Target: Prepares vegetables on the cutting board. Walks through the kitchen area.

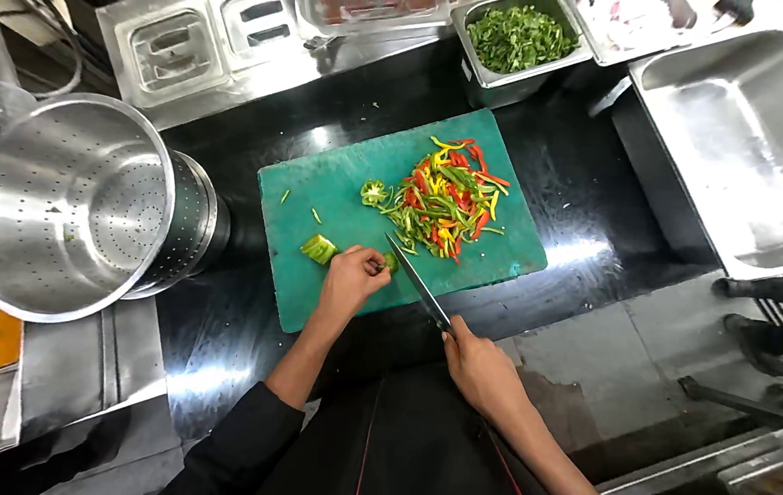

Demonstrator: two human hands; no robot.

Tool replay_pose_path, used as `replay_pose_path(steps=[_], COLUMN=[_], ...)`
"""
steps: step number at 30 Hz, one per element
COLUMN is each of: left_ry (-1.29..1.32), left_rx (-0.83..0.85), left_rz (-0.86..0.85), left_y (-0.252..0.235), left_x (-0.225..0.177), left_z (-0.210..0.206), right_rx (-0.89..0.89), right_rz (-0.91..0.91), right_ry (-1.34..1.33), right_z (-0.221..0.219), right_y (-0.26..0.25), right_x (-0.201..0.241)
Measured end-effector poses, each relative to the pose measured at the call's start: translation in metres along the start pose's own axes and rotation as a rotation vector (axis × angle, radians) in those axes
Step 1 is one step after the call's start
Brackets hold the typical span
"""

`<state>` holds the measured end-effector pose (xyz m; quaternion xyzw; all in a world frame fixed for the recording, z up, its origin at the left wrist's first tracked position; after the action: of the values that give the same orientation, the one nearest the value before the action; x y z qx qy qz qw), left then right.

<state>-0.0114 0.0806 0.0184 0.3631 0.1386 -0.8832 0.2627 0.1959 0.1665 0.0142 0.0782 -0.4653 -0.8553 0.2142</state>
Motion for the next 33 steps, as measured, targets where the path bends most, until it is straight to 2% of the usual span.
replay_pose_path(steps=[4,6,11,17,21,24,28,31,33], left_ry=[-0.1,-0.1,-0.091,-0.035,-0.008,0.022,0.07,0.08,0.075], left_rx=[-0.057,-0.049,0.001,-0.002,-0.018,-0.039,-0.021,-0.023,-0.009], left_rz=[-0.289,-0.362,-0.397,-0.409,-0.406,-0.421,-0.424,-0.42,-0.412], left_y=[0.002,0.0,-0.005,-0.005,-0.005,-0.005,-0.002,-0.003,-0.001], left_x=[-0.007,-0.011,-0.011,-0.005,0.001,0.007,0.009,0.008,0.008], left_z=[-0.01,-0.011,-0.006,-0.006,-0.004,-0.005,-0.002,-0.001,-0.003], right_rx=[-0.051,-0.095,-0.156,-0.211,-0.172,-0.151,-0.188,-0.14,-0.17], right_rz=[-0.005,0.004,0.02,0.076,0.062,0.056,0.062,0.038,0.047], right_ry=[0.097,0.114,0.116,0.072,0.104,0.101,0.131,0.132,0.138], right_z=[0.009,0.013,0.015,0.013,0.018,0.014,0.021,0.017,0.018], right_y=[0.01,0.018,0.03,0.0,0.017,0.001,0.014,0.005,0.005], right_x=[0.006,0.007,0.011,0.032,0.029,0.034,0.033,0.037,0.037])
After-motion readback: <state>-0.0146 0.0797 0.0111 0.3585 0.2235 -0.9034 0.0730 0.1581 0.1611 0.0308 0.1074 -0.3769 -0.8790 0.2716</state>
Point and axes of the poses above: each hand's wrist, its own y-axis away from the middle knuckle, its own z-axis out of the back of the hand, x = y × z, the point moved 8 cm from there along -y, towards the middle knuckle, and after that the axes turned 15 degrees about -z, right-handed, at the moved point
